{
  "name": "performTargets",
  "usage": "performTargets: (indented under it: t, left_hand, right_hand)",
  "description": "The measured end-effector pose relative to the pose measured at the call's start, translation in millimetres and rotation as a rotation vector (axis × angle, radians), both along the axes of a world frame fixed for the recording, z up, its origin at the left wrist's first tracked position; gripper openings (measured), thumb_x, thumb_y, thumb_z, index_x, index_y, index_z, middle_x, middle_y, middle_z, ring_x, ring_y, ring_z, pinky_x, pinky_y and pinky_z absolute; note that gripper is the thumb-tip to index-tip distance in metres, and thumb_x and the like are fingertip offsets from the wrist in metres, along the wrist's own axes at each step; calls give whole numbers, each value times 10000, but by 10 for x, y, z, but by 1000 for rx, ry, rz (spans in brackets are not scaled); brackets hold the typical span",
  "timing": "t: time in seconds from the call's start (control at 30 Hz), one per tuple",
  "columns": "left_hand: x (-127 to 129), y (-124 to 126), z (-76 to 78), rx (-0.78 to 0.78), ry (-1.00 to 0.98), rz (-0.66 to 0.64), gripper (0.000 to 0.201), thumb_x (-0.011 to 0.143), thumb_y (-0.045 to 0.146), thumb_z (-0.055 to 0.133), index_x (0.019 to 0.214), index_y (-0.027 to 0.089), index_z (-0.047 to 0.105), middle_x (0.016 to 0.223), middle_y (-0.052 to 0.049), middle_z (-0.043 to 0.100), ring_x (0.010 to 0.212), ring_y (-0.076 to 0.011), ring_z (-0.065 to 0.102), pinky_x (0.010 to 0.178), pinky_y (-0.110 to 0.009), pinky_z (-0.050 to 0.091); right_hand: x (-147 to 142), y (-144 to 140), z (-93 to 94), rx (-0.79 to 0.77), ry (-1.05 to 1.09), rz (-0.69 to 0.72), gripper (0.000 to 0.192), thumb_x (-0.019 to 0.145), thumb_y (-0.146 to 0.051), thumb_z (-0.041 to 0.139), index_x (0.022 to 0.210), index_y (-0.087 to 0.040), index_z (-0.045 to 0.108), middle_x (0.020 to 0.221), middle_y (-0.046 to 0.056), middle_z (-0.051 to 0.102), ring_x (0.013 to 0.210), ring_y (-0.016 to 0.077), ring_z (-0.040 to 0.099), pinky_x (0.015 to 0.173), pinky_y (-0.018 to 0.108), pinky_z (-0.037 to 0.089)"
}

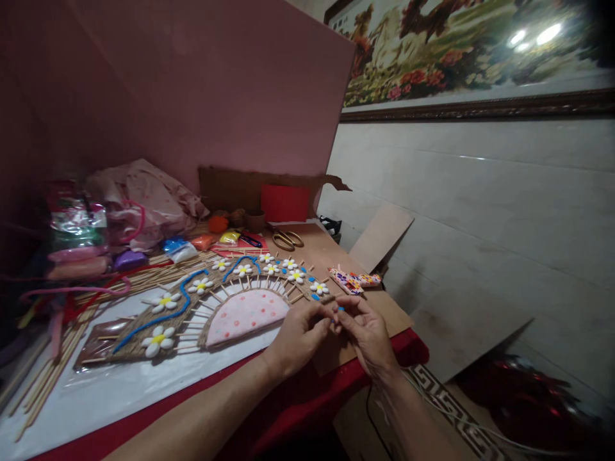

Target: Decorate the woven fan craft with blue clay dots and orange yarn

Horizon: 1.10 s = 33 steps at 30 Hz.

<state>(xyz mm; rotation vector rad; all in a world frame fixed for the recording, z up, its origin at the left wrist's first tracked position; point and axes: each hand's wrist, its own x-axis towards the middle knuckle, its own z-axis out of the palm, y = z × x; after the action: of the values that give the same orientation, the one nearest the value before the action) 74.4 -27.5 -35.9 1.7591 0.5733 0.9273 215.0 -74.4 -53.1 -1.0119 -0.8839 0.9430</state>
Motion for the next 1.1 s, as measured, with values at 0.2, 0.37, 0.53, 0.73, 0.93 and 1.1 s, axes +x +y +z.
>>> performTargets:
  t: [0.2, 0.37, 0.53, 0.73, 0.93, 1.1]
  left_hand:
    - [-24, -83, 76, 132, 11, -109, 207, 787, 73, 480, 771, 181, 656, 786, -25, 697, 730, -143, 608, 696, -224, 425]
    - [-29, -71, 57, 144, 31, -89, 157, 813, 140, 503, 783, 160, 656, 802, -51, 684, 748, -162, 602, 694, -241, 425]
    - [-33, -56, 46, 146, 38, -102, 159, 835, 186, 497, 798, 151, 647, 828, -66, 677, 762, -172, 593, 697, -253, 418]
    - [-32, -62, 50, 165, 63, -116, 187, 849, 210, 477, 804, 135, 641, 811, -66, 669, 727, -157, 581, 664, -243, 413]
    - [-32, -85, 33, 264, 118, -57, 156, 799, 121, 478, 771, 151, 629, 715, -14, 630, 642, -117, 529, 624, -216, 393]
    - [-22, -86, 24, 357, 140, -33, 125, 761, 87, 490, 724, 150, 592, 714, -7, 593, 650, -113, 499, 619, -212, 377]
  right_hand:
    - [13, 9, -50, -23, 19, 21, 285, 739, -440, 685, 773, -169, 600, 545, -57, 511, 376, 28, 391, 345, 140, 331]
    - [19, 15, -35, -14, -5, 5, 282, 676, -336, 762, 879, -176, 650, 685, -5, 635, 527, 74, 548, 490, 179, 462]
    - [25, 19, -20, -29, 24, -1, 325, 657, -295, 780, 929, -170, 655, 795, 31, 687, 604, 104, 611, 547, 202, 488]
    - [24, 28, -32, -24, 29, -6, 314, 647, -310, 786, 870, -177, 608, 692, -4, 659, 569, 103, 598, 524, 197, 468]
    - [70, 88, 160, 0, -209, 23, 209, 762, -343, 674, 880, -174, 636, 588, -45, 537, 485, 72, 487, 476, 196, 398]
    - [50, 264, 370, 14, -543, 26, 120, 771, -275, 639, 847, -182, 627, 683, -10, 602, 595, 128, 545, 562, 253, 436]
